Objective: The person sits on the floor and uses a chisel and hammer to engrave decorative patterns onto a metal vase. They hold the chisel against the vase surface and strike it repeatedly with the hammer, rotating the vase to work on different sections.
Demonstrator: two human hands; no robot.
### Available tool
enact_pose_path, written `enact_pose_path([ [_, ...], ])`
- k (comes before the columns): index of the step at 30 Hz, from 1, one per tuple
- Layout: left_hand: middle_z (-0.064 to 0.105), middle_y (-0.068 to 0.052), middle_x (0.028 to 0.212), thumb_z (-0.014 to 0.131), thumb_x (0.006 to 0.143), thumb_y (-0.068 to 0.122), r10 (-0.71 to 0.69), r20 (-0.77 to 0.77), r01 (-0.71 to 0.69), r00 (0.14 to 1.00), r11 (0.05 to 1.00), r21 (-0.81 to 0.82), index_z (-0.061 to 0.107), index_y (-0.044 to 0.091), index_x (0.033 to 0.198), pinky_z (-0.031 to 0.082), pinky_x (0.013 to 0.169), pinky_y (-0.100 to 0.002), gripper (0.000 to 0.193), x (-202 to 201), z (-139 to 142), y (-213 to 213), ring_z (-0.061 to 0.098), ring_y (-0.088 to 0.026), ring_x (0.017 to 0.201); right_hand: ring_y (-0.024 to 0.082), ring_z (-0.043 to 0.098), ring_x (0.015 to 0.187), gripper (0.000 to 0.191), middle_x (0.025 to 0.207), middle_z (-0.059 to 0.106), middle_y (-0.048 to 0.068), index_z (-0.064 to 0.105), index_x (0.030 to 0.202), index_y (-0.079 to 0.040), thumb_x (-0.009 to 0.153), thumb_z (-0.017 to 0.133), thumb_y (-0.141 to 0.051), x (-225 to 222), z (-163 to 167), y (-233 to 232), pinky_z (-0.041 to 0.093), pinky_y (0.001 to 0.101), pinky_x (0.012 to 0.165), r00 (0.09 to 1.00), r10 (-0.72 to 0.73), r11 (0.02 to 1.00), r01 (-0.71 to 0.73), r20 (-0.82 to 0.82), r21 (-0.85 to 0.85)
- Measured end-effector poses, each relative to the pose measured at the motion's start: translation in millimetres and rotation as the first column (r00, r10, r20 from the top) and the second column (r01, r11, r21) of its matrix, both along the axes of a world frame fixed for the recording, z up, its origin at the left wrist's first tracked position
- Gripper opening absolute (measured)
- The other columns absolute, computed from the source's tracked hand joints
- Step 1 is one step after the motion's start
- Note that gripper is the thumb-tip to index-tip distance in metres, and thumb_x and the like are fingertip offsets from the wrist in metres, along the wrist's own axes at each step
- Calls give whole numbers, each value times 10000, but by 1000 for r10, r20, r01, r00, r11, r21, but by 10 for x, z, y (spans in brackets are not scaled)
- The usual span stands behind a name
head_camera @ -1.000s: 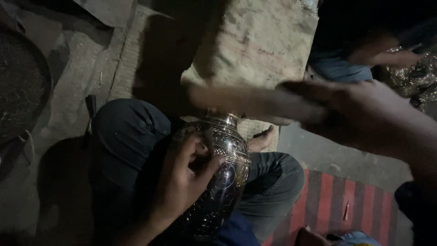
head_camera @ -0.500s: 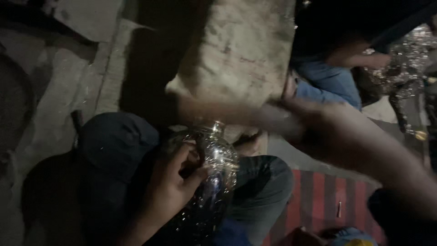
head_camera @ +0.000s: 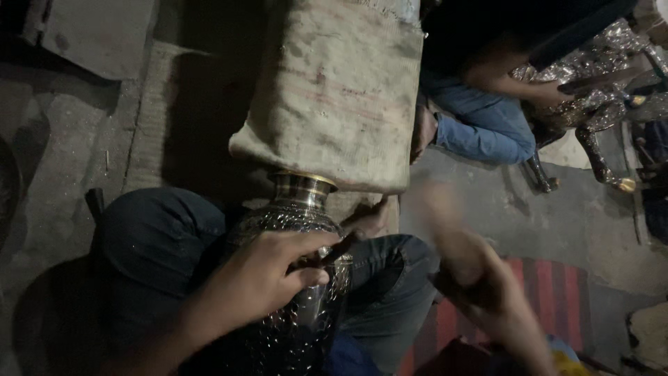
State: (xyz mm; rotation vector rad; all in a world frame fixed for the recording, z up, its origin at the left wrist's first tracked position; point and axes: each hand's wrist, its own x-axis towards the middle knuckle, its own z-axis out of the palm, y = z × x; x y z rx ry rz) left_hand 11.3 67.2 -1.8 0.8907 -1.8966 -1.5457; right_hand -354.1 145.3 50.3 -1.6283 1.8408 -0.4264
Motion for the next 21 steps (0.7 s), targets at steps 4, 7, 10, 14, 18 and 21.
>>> enact_pose_path([
  [4, 769, -68, 1177, 757, 837, 281, -128, 120, 134, 985, 990, -44, 647, 172, 1338, 563, 904, -392, 524, -5, 53, -67, 774, -225, 990, 226, 720, 1078, 612, 1200, 743, 134, 583, 1379, -60, 807, 787, 15, 119, -399, 483, 588, 363, 911, 976, -193, 981, 189, -101, -46],
  [7, 747, -123, 1209, 809, 834, 225, -173, 14, 172, 985, 960, -221, 685, 118, 1306, 514, 911, -445, 500, -10, 100, -136, 721, -276, 1072, 223, 715, 1105, 631, 1224, 724, 145, 549, 1401, -74, 820, 779, 16, 143, -740, 739, 577, 362, 942, 963, -252, 960, 236, -99, -151],
  [10, 786, -68, 1135, 792, 792, 171, -308, 46, 311, 950, 948, -66, 668, 152, 1306, 597, 893, -365, 528, 11, 145, -215, 782, -185, 970, 235, 719, 1087, 637, 1211, 728, 142, 547, 1407, -109, 822, 782, -16, 81, -1081, 945, 583, 373, 920, 914, -370, 904, 396, 168, -162],
  [14, 783, -38, 1164, 724, 816, 89, -472, 112, 478, 874, 878, -26, 687, 183, 1297, 605, 883, -361, 492, -30, 191, -288, 790, -156, 937, 251, 724, 1063, 645, 1194, 733, 139, 544, 1415, -156, 825, 785, -59, -106, -1361, 1146, 589, 388, 890, 736, -436, 829, 553, 518, -87],
  [18, 768, -18, 1186, 685, 847, 75, -549, 169, 561, 818, 828, -25, 656, 199, 1333, 623, 843, -339, 503, -74, 207, -286, 775, -119, 920, 267, 729, 1039, 653, 1177, 738, 136, 541, 1423, -203, 827, 788, -102, -221, -1426, 1239, 596, 403, 861, 594, -444, 795, 606, 670, -10],
  [21, 739, -74, 1266, 717, 895, 138, -282, -52, 265, 958, 939, -218, 593, 143, 1448, 585, 845, -355, 567, 8, 155, -190, 751, -157, 945, 279, 733, 1020, 659, 1164, 741, 134, 539, 1429, -238, 829, 791, -135, -187, -1356, 1196, 601, 413, 839, 611, -438, 808, 589, 659, -9],
])
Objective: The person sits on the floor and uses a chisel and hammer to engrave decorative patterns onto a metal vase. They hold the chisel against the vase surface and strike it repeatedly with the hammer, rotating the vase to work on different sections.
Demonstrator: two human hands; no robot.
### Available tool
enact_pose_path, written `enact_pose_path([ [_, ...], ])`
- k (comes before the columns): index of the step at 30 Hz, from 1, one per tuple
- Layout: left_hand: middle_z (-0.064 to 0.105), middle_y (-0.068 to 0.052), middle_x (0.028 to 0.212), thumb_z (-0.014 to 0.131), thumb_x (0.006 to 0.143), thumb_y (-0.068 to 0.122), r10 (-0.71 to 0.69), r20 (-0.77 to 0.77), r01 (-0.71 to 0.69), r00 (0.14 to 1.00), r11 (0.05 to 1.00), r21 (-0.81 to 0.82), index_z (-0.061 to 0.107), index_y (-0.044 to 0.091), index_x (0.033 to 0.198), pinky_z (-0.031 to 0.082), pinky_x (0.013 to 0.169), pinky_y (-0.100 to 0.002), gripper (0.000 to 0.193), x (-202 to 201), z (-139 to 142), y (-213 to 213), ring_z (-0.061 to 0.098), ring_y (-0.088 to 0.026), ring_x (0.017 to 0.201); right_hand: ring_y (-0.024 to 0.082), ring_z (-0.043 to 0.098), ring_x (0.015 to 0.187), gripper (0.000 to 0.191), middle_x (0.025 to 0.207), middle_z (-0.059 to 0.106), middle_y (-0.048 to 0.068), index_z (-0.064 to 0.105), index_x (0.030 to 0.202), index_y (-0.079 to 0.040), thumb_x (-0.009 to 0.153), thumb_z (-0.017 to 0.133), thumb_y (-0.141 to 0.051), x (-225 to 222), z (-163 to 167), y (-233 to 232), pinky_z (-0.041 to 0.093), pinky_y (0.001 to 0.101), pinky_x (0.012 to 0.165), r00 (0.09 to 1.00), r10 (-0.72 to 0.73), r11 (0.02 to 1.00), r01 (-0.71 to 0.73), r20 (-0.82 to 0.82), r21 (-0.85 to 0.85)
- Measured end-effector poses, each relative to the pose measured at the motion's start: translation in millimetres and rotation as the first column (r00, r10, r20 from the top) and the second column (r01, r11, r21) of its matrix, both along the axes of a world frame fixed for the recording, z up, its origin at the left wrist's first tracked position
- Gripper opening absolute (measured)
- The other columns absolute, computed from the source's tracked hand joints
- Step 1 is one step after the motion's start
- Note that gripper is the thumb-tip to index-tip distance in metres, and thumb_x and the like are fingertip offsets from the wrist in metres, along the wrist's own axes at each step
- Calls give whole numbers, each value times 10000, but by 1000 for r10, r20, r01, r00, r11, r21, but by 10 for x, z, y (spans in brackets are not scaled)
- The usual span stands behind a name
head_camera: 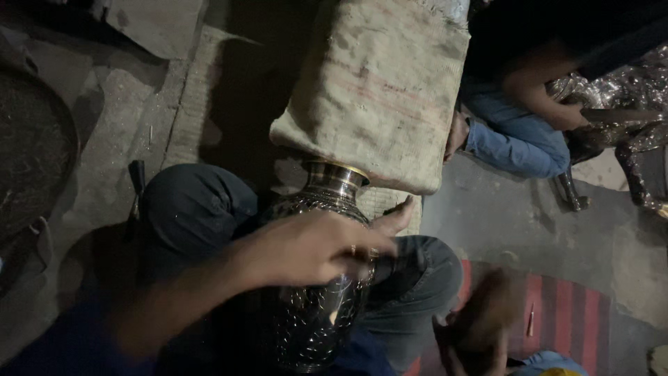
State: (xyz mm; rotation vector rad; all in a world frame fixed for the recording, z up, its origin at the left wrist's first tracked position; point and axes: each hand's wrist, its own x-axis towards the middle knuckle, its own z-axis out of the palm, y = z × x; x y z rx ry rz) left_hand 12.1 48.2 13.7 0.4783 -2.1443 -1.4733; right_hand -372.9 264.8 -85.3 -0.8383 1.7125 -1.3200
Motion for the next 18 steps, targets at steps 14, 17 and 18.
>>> enact_pose_path([
  [14, 760, -52, 868, 732, 916, 251, 575, -123, -546, 809, 812, 207, 614, 85, 1309, 617, 696, -313, 442, 148, -403, 468, 765, -162, 805, 288, 737, 891, 639, 1114, 737, 96, 526, 1448, -281, 857, 768, -255, 737, 1407, -1789, 603, 448, 726, -142, 656, 660, -367, -741, 655],
  [17, 769, -39, 883, 733, 922, 260, 574, -96, -542, 813, 808, 231, 629, 96, 1272, 626, 667, -299, 401, 161, -379, 482, 774, -154, 798, 262, 734, 919, 805, 1044, 727, 112, 469, 1499, -162, 775, 812, -239, 942, 1724, -2052, 623, 452, 808, 241, 688, 676, -556, -685, 483],
  [18, 772, -30, 896, 725, 931, 262, 571, -115, -539, 813, 812, 222, 622, 96, 1273, 626, 664, -291, 394, 165, -378, 487, 780, -145, 811, 254, 746, 972, 838, 1051, 731, 114, 452, 1529, -168, 778, 820, -212, 1006, 1830, -2102, 654, 453, 841, 454, 685, 719, -547, -570, 429],
])
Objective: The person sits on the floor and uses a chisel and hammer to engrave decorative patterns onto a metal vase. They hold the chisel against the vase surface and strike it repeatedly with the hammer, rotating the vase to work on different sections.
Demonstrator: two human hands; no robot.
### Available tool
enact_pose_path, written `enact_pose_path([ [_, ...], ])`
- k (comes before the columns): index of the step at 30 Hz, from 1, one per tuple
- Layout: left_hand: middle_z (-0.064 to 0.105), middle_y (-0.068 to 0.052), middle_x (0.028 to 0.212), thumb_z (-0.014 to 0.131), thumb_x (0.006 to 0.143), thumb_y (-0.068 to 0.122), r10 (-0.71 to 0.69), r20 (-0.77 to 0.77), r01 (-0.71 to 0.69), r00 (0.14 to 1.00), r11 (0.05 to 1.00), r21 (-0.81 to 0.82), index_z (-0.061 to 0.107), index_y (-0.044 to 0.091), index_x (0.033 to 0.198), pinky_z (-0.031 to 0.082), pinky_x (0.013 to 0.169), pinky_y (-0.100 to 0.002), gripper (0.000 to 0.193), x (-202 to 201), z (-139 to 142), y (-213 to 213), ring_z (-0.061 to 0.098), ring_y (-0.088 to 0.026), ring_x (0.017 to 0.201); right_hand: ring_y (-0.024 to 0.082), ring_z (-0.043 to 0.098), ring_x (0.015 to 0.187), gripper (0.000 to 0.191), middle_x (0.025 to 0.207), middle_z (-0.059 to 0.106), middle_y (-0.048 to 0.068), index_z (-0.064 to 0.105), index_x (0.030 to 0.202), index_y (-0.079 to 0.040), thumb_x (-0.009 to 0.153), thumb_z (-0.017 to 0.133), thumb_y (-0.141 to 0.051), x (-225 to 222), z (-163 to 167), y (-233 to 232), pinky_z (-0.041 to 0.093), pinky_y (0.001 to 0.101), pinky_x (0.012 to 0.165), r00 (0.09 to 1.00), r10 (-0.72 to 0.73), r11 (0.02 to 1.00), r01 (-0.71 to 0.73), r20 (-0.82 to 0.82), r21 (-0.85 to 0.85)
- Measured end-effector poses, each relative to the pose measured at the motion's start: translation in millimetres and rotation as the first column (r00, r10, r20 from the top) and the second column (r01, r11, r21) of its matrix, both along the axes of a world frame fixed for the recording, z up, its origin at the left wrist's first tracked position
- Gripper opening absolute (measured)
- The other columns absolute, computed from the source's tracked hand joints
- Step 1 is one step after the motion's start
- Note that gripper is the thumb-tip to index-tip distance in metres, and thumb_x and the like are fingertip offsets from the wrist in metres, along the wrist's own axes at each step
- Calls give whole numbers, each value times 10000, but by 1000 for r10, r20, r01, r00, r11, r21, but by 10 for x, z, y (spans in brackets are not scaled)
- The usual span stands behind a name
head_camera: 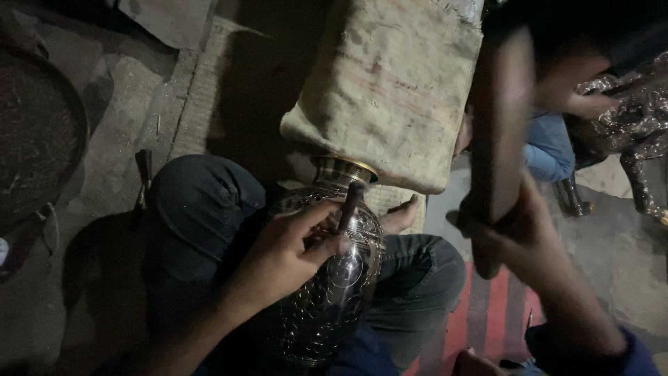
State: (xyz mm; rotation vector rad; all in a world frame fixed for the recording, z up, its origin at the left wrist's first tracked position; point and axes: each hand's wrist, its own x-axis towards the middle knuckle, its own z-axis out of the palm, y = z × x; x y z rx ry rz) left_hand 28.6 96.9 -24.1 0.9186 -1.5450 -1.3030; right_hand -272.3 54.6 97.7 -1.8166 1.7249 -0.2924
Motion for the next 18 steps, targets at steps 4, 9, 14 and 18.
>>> enact_pose_path([
  [4, 785, -22, 874, 729, 915, 254, -46, 90, 33, 995, 989, 143, 654, 113, 1215, 621, 677, -298, 340, 10, -27, 46, 792, -141, 809, 118, 780, 934, 706, 1181, 708, -80, 396, 1566, -325, 933, 701, -396, 219, 302, -207, 698, 297, 835, 609, 306, 948, -127, -732, 291],
  [9, 735, -43, 948, 764, 917, 253, 238, 6, -235, 971, 960, -153, 634, 66, 1214, 609, 725, -299, 375, -44, -63, 204, 745, -165, 854, 138, 773, 688, 587, 1066, 767, -7, 464, 1493, -330, 949, 678, -385, 402, 450, -325, 662, 301, 615, 495, 381, 915, -326, -781, 240],
  [14, 709, -74, 985, 733, 962, 227, 284, -65, -285, 957, 958, -11, 618, 42, 1187, 607, 736, -276, 314, -83, -117, 359, 727, -175, 884, 171, 744, 671, 688, 995, 721, 80, 460, 1480, -240, 883, 786, -345, 544, 578, -422, 613, 329, 586, 666, 284, 951, -105, -690, 290],
  [18, 772, -48, 868, 748, 928, 241, 293, -80, -262, 953, 926, 270, 625, 56, 1057, 633, 654, -250, 257, -140, -168, 441, 792, -125, 774, 117, 762, 709, 516, 1046, 761, -12, 540, 1451, -314, 952, 664, -365, 624, 712, -431, 612, 287, 608, 503, 482, 868, -387, -717, 312],
])
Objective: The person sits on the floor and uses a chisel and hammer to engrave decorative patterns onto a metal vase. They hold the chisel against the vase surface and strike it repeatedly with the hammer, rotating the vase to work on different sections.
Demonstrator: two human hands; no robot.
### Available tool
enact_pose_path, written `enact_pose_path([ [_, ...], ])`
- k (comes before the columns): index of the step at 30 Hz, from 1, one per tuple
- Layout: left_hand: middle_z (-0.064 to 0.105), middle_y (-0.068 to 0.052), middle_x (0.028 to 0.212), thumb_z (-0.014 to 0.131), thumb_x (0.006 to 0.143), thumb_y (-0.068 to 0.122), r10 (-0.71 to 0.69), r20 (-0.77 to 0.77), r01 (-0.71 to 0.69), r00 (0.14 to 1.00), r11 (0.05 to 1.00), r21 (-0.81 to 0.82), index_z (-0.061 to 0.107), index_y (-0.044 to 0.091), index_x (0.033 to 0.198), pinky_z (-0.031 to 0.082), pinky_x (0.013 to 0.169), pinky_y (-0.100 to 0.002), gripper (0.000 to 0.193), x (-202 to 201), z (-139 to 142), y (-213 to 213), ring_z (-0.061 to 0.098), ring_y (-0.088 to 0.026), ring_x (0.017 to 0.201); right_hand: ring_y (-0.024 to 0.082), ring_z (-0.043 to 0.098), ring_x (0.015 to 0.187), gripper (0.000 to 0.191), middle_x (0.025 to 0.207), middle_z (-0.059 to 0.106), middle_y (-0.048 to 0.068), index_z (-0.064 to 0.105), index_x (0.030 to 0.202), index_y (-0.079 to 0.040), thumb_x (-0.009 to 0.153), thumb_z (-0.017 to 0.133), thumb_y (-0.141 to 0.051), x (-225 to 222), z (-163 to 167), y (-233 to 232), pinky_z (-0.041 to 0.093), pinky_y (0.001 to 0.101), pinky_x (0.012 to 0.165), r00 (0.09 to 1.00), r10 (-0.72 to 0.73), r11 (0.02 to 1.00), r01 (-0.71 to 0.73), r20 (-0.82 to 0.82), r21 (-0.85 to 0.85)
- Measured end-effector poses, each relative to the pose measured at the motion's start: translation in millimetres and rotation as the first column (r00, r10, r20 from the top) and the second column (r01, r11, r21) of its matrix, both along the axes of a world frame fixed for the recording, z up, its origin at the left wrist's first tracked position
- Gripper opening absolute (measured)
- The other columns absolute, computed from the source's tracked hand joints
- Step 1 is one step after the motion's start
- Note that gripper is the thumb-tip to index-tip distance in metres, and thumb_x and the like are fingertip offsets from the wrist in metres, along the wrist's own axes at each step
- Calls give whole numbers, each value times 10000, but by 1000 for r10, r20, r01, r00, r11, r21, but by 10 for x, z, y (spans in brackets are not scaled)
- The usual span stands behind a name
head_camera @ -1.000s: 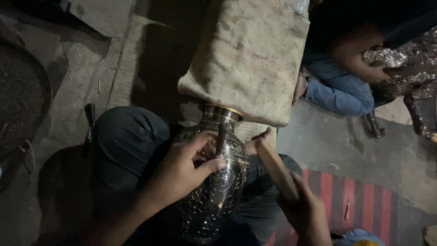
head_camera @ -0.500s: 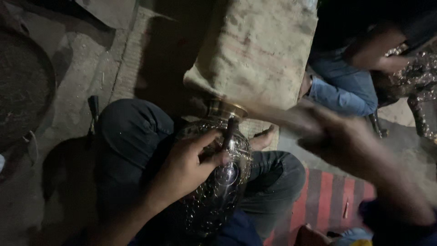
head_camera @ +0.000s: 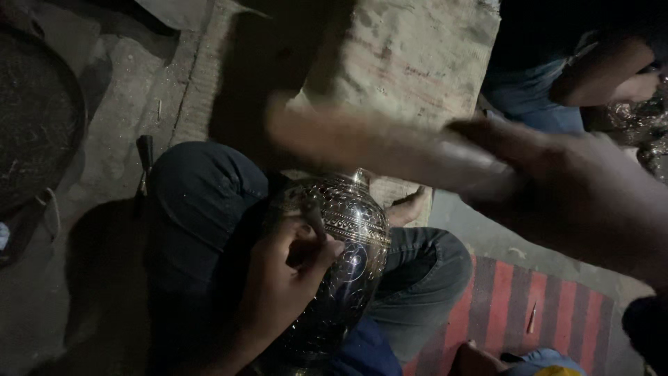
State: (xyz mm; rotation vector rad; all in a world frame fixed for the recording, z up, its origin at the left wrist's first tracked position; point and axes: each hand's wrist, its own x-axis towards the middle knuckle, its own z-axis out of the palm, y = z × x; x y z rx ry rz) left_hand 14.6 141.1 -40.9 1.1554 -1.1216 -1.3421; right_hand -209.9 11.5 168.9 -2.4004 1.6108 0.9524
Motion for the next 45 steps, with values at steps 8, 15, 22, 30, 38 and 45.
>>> enact_pose_path([
  [8, 753, -90, 899, 778, 911, 158, 169, -28, -170, 985, 984, -59, 577, 40, 1032, 659, 706, -264, 262, -127, -45, 136, 787, -143, 822, 162, 789, 725, 589, 1009, 790, 19, 574, 1460, -298, 882, 686, -289, 157, 123, 105, 606, 320, 595, 960, 211, 972, -187, 183, -140],
  [15, 739, -79, 898, 776, 909, 198, 88, -34, -90, 996, 993, -71, 590, 50, 1016, 665, 661, -267, 261, -84, -34, 75, 802, -164, 811, 161, 778, 694, 578, 1090, 782, -1, 549, 1500, -420, 947, 685, -324, 65, 78, 140, 634, 321, 588, 990, 118, 989, -124, -72, -76],
  [22, 772, -48, 877, 698, 920, 328, -202, 140, 206, 969, 979, -10, 634, 87, 1136, 666, 617, -278, 330, 32, 76, -124, 823, -150, 814, 93, 788, 802, 599, 1245, 720, -10, 451, 1557, -374, 996, 634, -276, -99, -96, 253, 676, 235, 687, 973, -66, 998, 63, -221, -18],
  [30, 767, -126, 1106, 691, 970, 297, -391, 192, 433, 900, 849, -302, 606, 72, 1351, 635, 798, -351, 451, 15, 153, -423, 787, -216, 956, 207, 739, 1002, 565, 1181, 743, 89, 571, 1344, -115, 821, 781, -156, -710, -613, 676, 612, 324, 849, 732, -317, 920, 391, 603, 10],
  [38, 792, -92, 1082, 763, 838, 269, -606, 348, 667, 715, 741, -80, 651, 173, 1347, 612, 880, -371, 530, 46, 337, -640, 793, -202, 948, 230, 714, 1001, 497, 1117, 724, 135, 596, 1255, -28, 808, 809, -70, -1161, -1179, 1503, 609, 397, 863, 397, -513, 668, 742, 761, 63],
  [45, 762, -44, 1199, 786, 800, 200, -735, 398, 830, 549, 537, -152, 688, 149, 1272, 587, 912, -360, 484, -40, 415, -831, 774, -172, 1001, 353, 643, 937, 621, 1085, 624, 269, 481, 1413, 33, 834, 682, 133, -1259, -1841, 2294, 568, 466, 856, -327, -417, 366, 793, 848, 486],
])
